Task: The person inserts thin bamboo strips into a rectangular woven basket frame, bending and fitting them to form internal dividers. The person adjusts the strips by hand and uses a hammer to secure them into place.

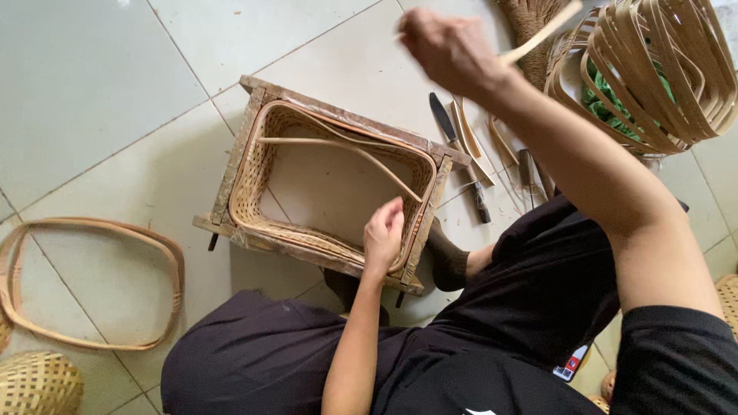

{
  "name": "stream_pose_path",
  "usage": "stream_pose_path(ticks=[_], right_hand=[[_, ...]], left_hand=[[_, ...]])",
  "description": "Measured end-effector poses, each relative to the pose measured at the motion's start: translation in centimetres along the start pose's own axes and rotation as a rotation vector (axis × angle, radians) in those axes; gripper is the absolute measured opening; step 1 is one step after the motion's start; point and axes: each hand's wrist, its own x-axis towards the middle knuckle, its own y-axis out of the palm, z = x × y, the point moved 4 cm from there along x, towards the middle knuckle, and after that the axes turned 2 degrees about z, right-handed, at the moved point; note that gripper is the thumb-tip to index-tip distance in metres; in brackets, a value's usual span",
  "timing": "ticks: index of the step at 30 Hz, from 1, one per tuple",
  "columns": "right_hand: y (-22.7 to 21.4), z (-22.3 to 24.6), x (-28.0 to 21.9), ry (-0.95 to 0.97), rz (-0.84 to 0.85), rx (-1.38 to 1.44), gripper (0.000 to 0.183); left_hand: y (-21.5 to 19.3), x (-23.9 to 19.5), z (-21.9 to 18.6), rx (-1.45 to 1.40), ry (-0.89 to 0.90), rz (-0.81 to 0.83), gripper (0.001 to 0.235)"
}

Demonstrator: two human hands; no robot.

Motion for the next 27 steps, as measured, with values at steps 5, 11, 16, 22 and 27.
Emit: stream_pose_path(ticks=[5,11,16,22,27], right_hand=[[-2.4,12.9,2.1,0.076,-0.084,0.551,0.024],[1.8,19.5,3.7,0.289,0.06,0.727,0.035],[3.0,21.3,3.6,0.206,0.064,0.613,0.04],[3.0,21.6,4.2,0.201,0.067,0.63,0.04],[4.4,22.0,4.2,0.207,0.106,0.639,0.039]], left_hand=[[-0.2,-1.6,-4.4,-0.175,0.353,0.081,0.064],[-0.8,-2.5,-4.5,0.062,0.197,-0.024,0.016],[-1.6,-3.0,-3.9,0.09,0.319,-0.085,0.014],[-1.6,-3.1,-3.5,0.078,0.311,-0.065,0.016],[-1.7,-3.0,-2.6,0.1,0.335,-0.106,0.018]])
